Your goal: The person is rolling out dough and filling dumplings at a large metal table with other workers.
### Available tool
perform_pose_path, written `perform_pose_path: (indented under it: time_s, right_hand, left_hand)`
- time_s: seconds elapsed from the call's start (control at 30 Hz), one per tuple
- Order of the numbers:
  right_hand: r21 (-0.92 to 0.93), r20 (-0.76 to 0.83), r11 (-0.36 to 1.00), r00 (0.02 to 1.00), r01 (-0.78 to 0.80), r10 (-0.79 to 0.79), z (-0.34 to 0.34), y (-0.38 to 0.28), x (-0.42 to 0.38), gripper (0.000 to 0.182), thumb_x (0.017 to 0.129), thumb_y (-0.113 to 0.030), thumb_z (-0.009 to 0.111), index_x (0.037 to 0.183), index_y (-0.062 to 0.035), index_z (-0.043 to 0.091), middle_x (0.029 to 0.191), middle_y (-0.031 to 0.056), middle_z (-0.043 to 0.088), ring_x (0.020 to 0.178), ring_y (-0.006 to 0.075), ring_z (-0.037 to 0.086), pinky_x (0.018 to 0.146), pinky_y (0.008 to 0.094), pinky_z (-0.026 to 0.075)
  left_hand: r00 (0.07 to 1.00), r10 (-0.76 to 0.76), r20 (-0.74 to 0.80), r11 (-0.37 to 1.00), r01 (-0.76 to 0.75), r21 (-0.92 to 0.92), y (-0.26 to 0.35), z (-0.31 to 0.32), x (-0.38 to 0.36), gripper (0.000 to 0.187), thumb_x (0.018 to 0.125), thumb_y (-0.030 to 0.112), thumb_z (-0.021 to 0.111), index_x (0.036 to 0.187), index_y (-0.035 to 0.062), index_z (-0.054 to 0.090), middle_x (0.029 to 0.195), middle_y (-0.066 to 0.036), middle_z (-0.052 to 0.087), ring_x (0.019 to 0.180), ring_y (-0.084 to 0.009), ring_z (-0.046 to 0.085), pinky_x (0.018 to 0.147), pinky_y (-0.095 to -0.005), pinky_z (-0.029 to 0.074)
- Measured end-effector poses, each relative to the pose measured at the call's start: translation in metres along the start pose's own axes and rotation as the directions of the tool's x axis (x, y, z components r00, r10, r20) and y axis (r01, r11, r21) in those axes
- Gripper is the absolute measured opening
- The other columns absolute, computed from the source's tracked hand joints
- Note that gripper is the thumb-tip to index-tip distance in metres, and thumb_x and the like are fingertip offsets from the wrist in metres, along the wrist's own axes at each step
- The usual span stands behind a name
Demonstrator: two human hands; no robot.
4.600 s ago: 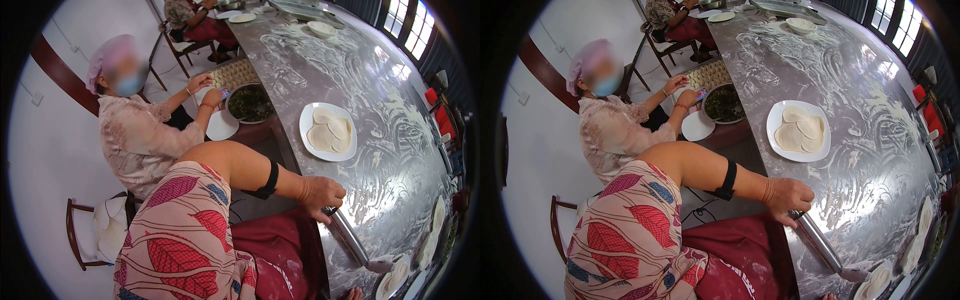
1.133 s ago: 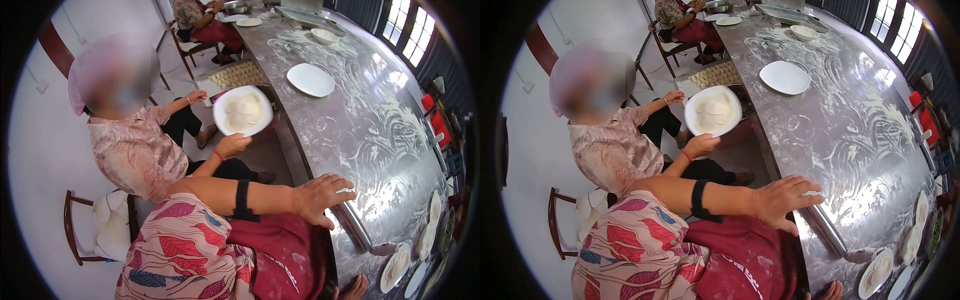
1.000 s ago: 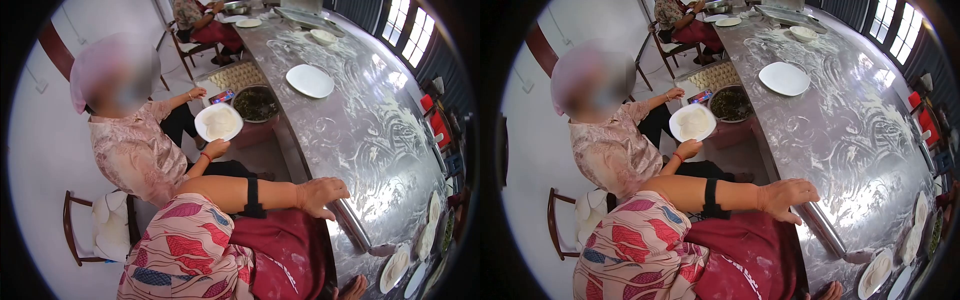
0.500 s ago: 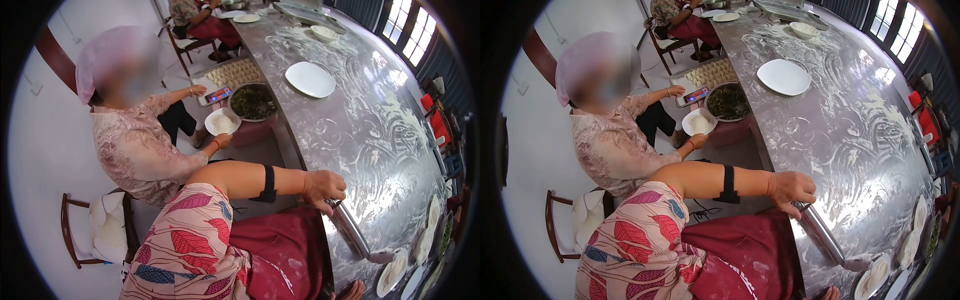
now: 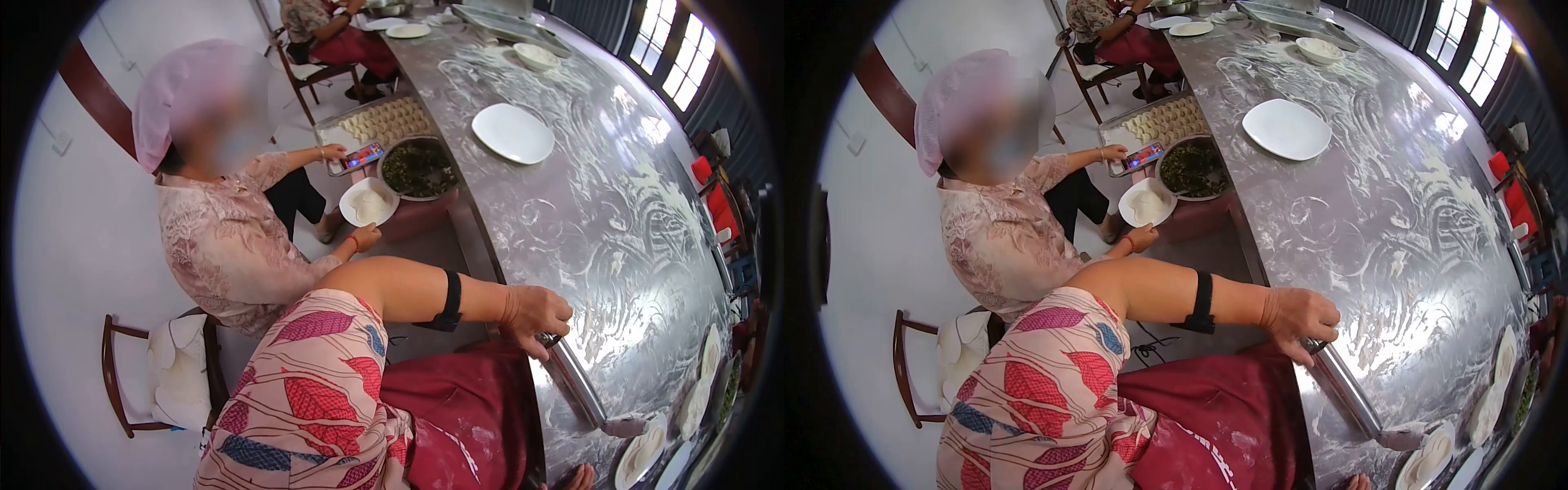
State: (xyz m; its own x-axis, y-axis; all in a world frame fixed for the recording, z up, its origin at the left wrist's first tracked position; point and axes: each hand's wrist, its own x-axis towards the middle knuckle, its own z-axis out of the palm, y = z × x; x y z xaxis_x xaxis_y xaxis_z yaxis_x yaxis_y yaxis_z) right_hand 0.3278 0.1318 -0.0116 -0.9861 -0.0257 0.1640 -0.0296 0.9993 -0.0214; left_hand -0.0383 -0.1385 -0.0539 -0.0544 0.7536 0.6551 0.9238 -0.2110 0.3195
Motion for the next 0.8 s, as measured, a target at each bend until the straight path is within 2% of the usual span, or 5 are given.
perform_pose_path:
  time_s: [0.4, 0.5, 0.63, 0.7, 0.8]
  right_hand:
    - [-0.032, 0.009, 0.999, 1.000, -0.013, 0.013, 0.000, -0.001, 0.000, 0.074, 0.083, -0.050, 0.057, 0.134, 0.0006, 0.038, 0.129, 0.0238, 0.043, 0.120, 0.0431, 0.040, 0.101, 0.0547, 0.031]
    - [-0.012, -0.007, 1.000, 1.000, 0.001, -0.001, -0.001, 0.001, 0.003, 0.074, 0.085, -0.051, 0.055, 0.134, 0.0009, 0.038, 0.129, 0.0245, 0.043, 0.119, 0.0436, 0.040, 0.101, 0.0552, 0.031]
    - [0.000, 0.010, 1.000, 1.000, 0.010, -0.010, 0.002, 0.000, -0.001, 0.074, 0.086, -0.052, 0.053, 0.134, 0.0019, 0.037, 0.128, 0.0258, 0.043, 0.118, 0.0443, 0.041, 0.100, 0.0555, 0.031]
    - [-0.019, 0.016, 1.000, 1.000, 0.024, -0.024, 0.001, 0.001, 0.006, 0.075, 0.086, -0.053, 0.053, 0.134, 0.0025, 0.037, 0.128, 0.0261, 0.043, 0.117, 0.0445, 0.041, 0.100, 0.0555, 0.031]
    - [-0.038, 0.020, 0.999, 0.999, 0.036, -0.035, 0.000, -0.004, 0.013, 0.076, 0.086, -0.054, 0.051, 0.133, 0.0037, 0.038, 0.127, 0.0262, 0.043, 0.116, 0.0443, 0.041, 0.099, 0.0556, 0.032]
  left_hand:
    - [1.000, -0.026, -0.002, 1.000, 0.026, 0.003, 0.005, -0.007, 0.002, 0.049, 0.069, 0.045, 0.070, 0.089, 0.0018, 0.055, 0.078, -0.011, 0.051, 0.074, -0.0295, 0.055, 0.064, -0.0386, 0.047]
    - [0.912, -0.010, -0.411, 0.999, 0.023, 0.029, 0.015, -0.018, 0.004, 0.047, 0.073, 0.043, 0.070, 0.092, 0.0018, 0.056, 0.086, -0.012, 0.056, 0.081, -0.0273, 0.058, 0.069, -0.0368, 0.048]
    - [0.260, -0.400, -0.879, 0.728, 0.673, -0.133, -0.030, -0.103, -0.037, 0.023, 0.087, 0.011, 0.054, 0.109, 0.0020, 0.055, 0.088, -0.010, 0.061, 0.075, -0.0182, 0.059, 0.068, -0.0302, 0.048]
    - [0.045, -0.359, -0.932, 0.514, 0.844, -0.157, -0.100, -0.138, -0.105, 0.029, 0.085, 0.014, 0.051, 0.112, 0.0029, 0.053, 0.077, -0.016, 0.063, 0.073, -0.0317, 0.062, 0.066, -0.0410, 0.049]
    - [-0.289, -0.635, -0.717, -0.057, 0.942, -0.330, -0.136, -0.188, -0.175, 0.056, 0.077, 0.013, 0.054, 0.131, 0.0040, 0.041, 0.104, -0.026, 0.063, 0.102, -0.0389, 0.060, 0.087, -0.0445, 0.047]
